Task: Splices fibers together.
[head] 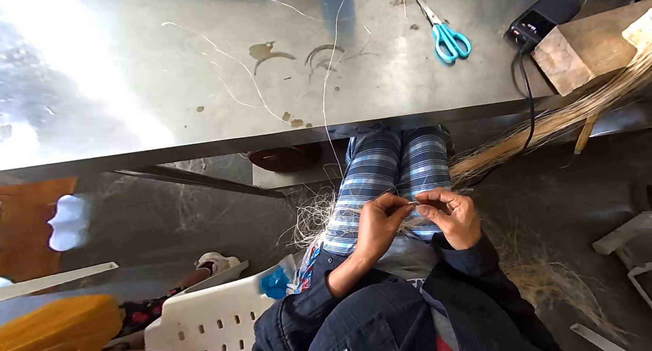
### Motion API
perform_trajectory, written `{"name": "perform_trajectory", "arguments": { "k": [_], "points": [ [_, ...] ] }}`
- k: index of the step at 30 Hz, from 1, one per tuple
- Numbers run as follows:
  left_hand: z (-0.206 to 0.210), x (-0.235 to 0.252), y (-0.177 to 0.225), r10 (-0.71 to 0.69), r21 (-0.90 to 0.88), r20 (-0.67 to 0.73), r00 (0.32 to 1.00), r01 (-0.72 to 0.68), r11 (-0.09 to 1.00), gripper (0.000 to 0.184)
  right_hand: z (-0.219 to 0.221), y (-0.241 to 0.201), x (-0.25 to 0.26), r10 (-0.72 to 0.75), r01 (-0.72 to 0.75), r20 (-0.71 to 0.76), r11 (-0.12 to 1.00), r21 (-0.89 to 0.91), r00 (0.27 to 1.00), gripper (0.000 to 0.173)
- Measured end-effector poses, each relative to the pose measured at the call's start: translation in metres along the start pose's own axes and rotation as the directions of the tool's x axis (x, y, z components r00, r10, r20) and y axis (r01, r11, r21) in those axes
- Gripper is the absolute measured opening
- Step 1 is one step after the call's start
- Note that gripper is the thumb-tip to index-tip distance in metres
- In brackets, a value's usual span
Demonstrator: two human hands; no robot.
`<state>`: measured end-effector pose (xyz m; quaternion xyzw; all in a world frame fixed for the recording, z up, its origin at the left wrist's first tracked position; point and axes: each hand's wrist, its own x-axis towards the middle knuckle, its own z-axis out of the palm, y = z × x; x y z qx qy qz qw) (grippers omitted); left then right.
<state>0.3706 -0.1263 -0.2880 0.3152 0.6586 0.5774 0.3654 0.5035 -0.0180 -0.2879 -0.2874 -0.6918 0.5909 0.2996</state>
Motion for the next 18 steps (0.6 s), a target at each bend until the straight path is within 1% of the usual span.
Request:
{"name": "perform_trajectory", "arguments": {
  "k": [1, 4, 6, 9, 15, 17, 18],
  "points": [
    [0.0006, -0.0002, 0.0001, 0.013, 0.023, 0.002, 1.0, -0.013, 1.0, 0.003, 0.002, 0.0023, 0.0, -0.031, 0.031, 0.003, 0.999, -0.013, 1.0, 0.018],
    [0.0013, -0.0011, 0.0011, 0.035, 0.101, 0.0, 0.999, -0.035, 0.994, 0.004, 0.0067, 0.0099, 0.0008, -0.152, 0.149, -0.028, 0.985, -0.086, 0.988, 0.007],
    [0.0009, -0.0016, 0.0008, 0.058, 0.142, 0.003, 0.998, -0.057, 0.988, 0.006, 0.0064, 0.0112, 0.0017, -0.183, 0.177, -0.041, 0.976, -0.124, 0.982, 0.003],
    [-0.0008, -0.0028, 0.0003, 0.069, 0.192, 0.048, 0.997, -0.077, 0.978, 0.009, 0.0043, 0.0113, 0.0024, -0.131, 0.128, -0.02, 0.984, -0.124, 0.991, 0.003],
    [-0.0035, -0.0031, 0.0062, 0.032, 0.252, 0.067, 0.997, -0.048, 0.966, 0.011, 0.0016, 0.0082, 0.0038, -0.011, 0.013, 0.057, 0.999, -0.046, 0.998, 0.002],
    [-0.0047, -0.0031, 0.0078, 0.015, 0.255, 0.083, 0.996, -0.036, 0.966, 0.011, 0.0005, 0.0048, 0.0045, 0.041, -0.044, 0.095, 0.999, 0.02, 0.995, 0.003],
    [-0.0051, -0.0031, 0.0085, 0.008, 0.243, 0.094, 0.996, -0.03, 0.97, 0.012, -0.0012, 0.0037, 0.0053, 0.081, -0.093, 0.124, 0.991, 0.094, 0.989, 0.006]
  ]
}}
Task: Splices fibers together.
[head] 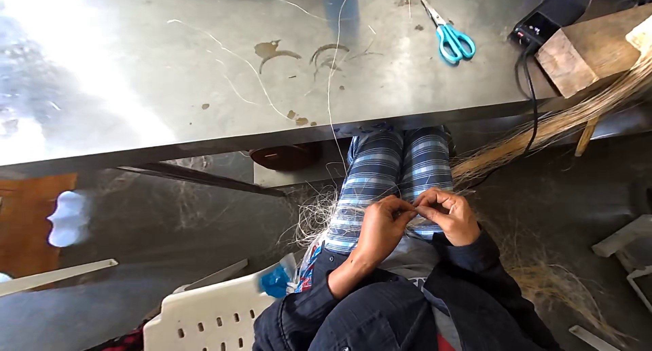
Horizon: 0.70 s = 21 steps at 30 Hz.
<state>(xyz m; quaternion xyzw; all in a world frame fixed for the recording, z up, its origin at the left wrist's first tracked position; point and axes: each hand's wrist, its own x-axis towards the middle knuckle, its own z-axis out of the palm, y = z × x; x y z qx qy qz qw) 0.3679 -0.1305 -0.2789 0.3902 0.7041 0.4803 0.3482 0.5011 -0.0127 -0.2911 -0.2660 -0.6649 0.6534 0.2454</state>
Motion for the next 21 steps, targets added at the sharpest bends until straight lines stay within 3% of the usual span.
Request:
{"name": "perform_trajectory", "arguments": {
  "k": [2, 6, 11, 15, 18, 21],
  "points": [
    [-0.002, 0.0, 0.002, -0.016, -0.044, 0.033, 0.999, 0.018, 0.999, 0.011, -0.003, 0.001, 0.001, 0.104, -0.115, 0.062, 0.97, 0.214, 0.993, 0.012],
    [-0.004, 0.002, 0.005, -0.048, -0.135, 0.061, 0.997, 0.055, 0.989, 0.008, 0.004, 0.006, 0.001, 0.246, -0.274, 0.128, 0.781, 0.561, 0.961, 0.017],
    [-0.004, 0.002, 0.005, -0.095, -0.347, 0.063, 0.994, 0.111, 0.931, 0.003, 0.011, 0.008, 0.001, 0.27, -0.285, 0.127, 0.698, 0.657, 0.954, 0.015],
    [-0.002, 0.002, 0.007, -0.151, -0.455, 0.05, 0.987, 0.157, 0.876, 0.008, 0.009, 0.006, 0.002, 0.241, -0.227, 0.055, 0.782, 0.581, 0.969, 0.015],
    [-0.001, 0.003, 0.006, -0.201, -0.526, 0.033, 0.979, 0.188, 0.829, 0.009, 0.005, -0.002, -0.001, 0.164, -0.13, -0.085, 0.941, 0.313, 0.983, 0.015],
    [0.001, 0.004, 0.004, -0.217, -0.545, 0.018, 0.976, 0.191, 0.816, 0.011, -0.001, -0.01, -0.006, 0.058, -0.057, -0.073, 0.998, 0.017, 0.996, 0.007]
  ]
}}
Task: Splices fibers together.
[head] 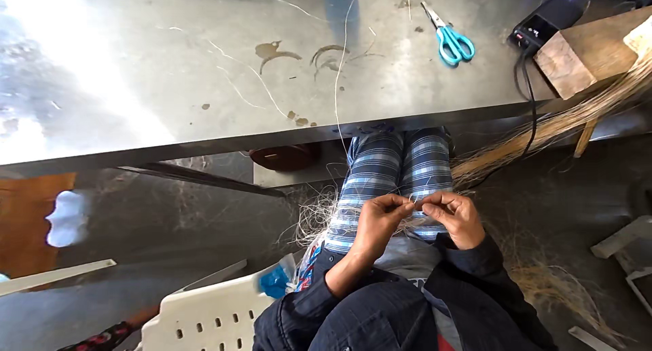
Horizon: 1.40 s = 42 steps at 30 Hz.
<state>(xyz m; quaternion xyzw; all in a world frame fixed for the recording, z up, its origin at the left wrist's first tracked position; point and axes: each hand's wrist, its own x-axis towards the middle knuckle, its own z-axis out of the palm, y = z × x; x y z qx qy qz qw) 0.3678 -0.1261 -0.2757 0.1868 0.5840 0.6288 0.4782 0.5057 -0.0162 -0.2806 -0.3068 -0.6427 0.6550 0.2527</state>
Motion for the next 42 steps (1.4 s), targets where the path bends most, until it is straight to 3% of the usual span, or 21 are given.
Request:
{"name": "perform_trajectory", "arguments": {
  "k": [3, 15, 30, 37, 42],
  "points": [
    [0.002, 0.001, -0.001, -0.003, -0.028, 0.002, 1.0, 0.003, 1.0, 0.011, 0.002, -0.004, -0.003, -0.013, 0.017, 0.048, 0.996, -0.091, 0.999, 0.007],
    [0.0, 0.0, -0.007, 0.088, 0.112, 0.026, 0.996, -0.09, 0.99, 0.007, 0.003, 0.01, 0.0, -0.046, 0.045, 0.017, 0.999, 0.013, 0.999, 0.01],
    [-0.002, 0.003, -0.015, 0.179, 0.17, 0.026, 0.983, -0.181, 0.969, 0.004, 0.003, 0.01, -0.002, -0.037, 0.038, 0.038, 0.999, -0.021, 0.999, 0.009],
    [-0.003, 0.003, -0.017, 0.181, 0.172, 0.035, 0.983, -0.184, 0.968, 0.004, -0.004, 0.0, -0.002, -0.01, 0.017, 0.043, 0.986, -0.166, 0.999, 0.006],
    [-0.004, 0.003, -0.015, 0.164, 0.197, 0.04, 0.986, -0.169, 0.966, 0.003, 0.0, 0.007, 0.002, -0.097, 0.097, -0.002, 0.994, -0.052, 0.995, 0.013]
  ]
}}
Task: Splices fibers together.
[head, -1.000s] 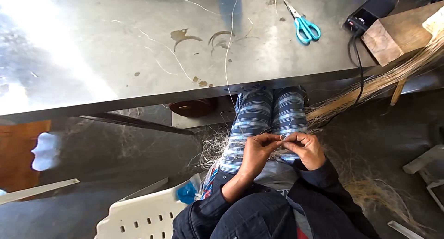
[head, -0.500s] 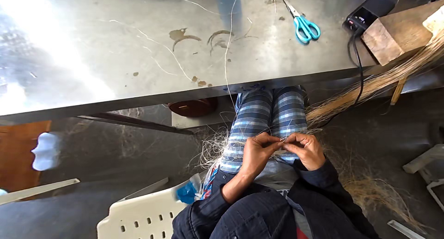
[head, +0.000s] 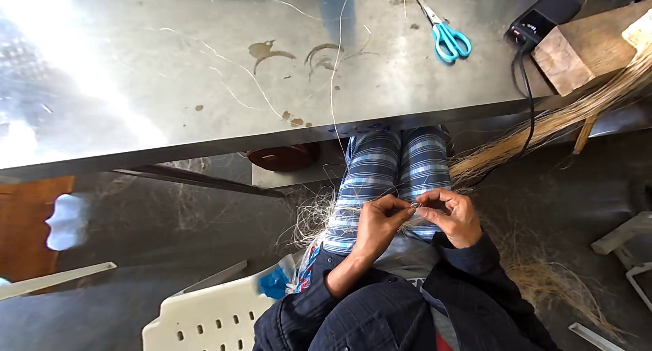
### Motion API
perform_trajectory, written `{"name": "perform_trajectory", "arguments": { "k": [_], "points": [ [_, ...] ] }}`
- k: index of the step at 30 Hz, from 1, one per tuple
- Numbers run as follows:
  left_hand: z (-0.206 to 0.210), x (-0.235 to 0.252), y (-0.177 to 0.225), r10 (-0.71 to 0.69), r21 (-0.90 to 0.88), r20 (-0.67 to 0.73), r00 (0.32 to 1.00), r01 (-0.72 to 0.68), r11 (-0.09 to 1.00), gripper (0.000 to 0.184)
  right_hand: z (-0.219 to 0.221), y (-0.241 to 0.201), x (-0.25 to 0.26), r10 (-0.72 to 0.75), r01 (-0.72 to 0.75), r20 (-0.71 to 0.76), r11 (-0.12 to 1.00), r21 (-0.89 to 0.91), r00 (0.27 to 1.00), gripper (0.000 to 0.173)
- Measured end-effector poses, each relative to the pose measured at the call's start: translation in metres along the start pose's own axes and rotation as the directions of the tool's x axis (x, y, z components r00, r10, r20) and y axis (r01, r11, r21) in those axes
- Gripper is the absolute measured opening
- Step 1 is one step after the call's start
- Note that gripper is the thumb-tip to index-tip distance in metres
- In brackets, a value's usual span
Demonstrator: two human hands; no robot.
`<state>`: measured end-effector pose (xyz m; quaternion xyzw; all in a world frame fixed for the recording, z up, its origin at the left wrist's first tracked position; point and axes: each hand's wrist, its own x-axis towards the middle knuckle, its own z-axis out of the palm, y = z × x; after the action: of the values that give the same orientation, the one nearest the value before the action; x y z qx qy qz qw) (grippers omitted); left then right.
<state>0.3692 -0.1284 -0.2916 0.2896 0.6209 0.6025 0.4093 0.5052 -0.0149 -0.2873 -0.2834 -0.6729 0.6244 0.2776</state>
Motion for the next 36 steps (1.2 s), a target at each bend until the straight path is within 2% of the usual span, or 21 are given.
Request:
{"name": "perform_trajectory", "arguments": {
  "k": [5, 7, 9, 11, 14, 18, 20, 22, 23, 27, 29, 32, 36],
  "points": [
    [-0.002, -0.001, 0.002, -0.002, 0.054, 0.0, 1.0, 0.002, 0.999, 0.002, 0.005, 0.011, 0.004, -0.093, 0.093, -0.001, 0.993, 0.068, 0.996, 0.006],
    [-0.003, -0.002, 0.004, -0.005, 0.07, 0.003, 1.0, 0.005, 0.998, 0.002, 0.004, 0.011, 0.005, -0.064, 0.059, 0.028, 0.989, 0.135, 0.998, 0.008],
    [-0.003, -0.002, 0.006, 0.012, 0.083, 0.013, 1.0, -0.014, 0.996, 0.002, 0.002, 0.014, 0.007, 0.006, -0.03, 0.079, 0.953, 0.301, 0.997, 0.011],
    [-0.003, -0.002, 0.007, 0.034, 0.089, 0.025, 0.999, -0.036, 0.995, 0.002, 0.004, 0.017, 0.007, 0.119, -0.173, 0.141, 0.855, 0.488, 0.983, 0.012],
    [-0.004, -0.003, 0.009, 0.078, 0.088, 0.023, 0.997, -0.079, 0.993, 0.002, 0.013, 0.013, 0.004, 0.33, -0.386, 0.219, 0.615, 0.688, 0.918, 0.015],
    [-0.006, -0.004, 0.008, 0.098, 0.079, 0.008, 0.995, -0.098, 0.992, 0.001, 0.02, 0.01, 0.003, 0.418, -0.464, 0.285, 0.428, 0.775, 0.862, 0.012],
    [-0.007, -0.003, 0.008, 0.092, 0.06, 0.011, 0.996, -0.092, 0.994, 0.001, 0.022, 0.01, 0.004, 0.428, -0.473, 0.299, 0.39, 0.79, 0.853, 0.01],
    [-0.008, -0.003, 0.007, 0.067, 0.02, 0.01, 0.998, -0.067, 0.998, 0.002, 0.022, 0.009, 0.004, 0.42, -0.464, 0.284, 0.428, 0.776, 0.862, 0.01],
    [-0.008, -0.002, 0.007, 0.051, -0.01, 0.006, 0.999, -0.051, 0.999, 0.003, 0.022, 0.009, 0.005, 0.405, -0.446, 0.259, 0.485, 0.752, 0.877, 0.011],
    [-0.009, -0.001, 0.007, -0.018, -0.117, -0.029, 0.999, 0.015, 0.993, 0.008, 0.018, 0.001, 0.006, 0.309, -0.286, 0.047, 0.802, 0.525, 0.95, 0.018],
    [-0.01, -0.001, 0.008, -0.038, -0.145, -0.052, 0.998, 0.03, 0.989, 0.01, 0.015, -0.001, 0.005, 0.238, -0.224, 0.007, 0.905, 0.361, 0.971, 0.015],
    [-0.009, -0.001, 0.008, -0.054, -0.18, -0.058, 0.997, 0.043, 0.983, 0.01, 0.015, -0.008, 0.001, 0.149, -0.152, 0.036, 0.98, 0.128, 0.988, 0.008],
    [-0.007, 0.0, 0.004, -0.047, -0.225, -0.049, 0.998, 0.035, 0.974, 0.009, 0.02, -0.004, 0.0, 0.079, -0.08, 0.022, 0.994, 0.075, 0.997, 0.008]
  ]
}}
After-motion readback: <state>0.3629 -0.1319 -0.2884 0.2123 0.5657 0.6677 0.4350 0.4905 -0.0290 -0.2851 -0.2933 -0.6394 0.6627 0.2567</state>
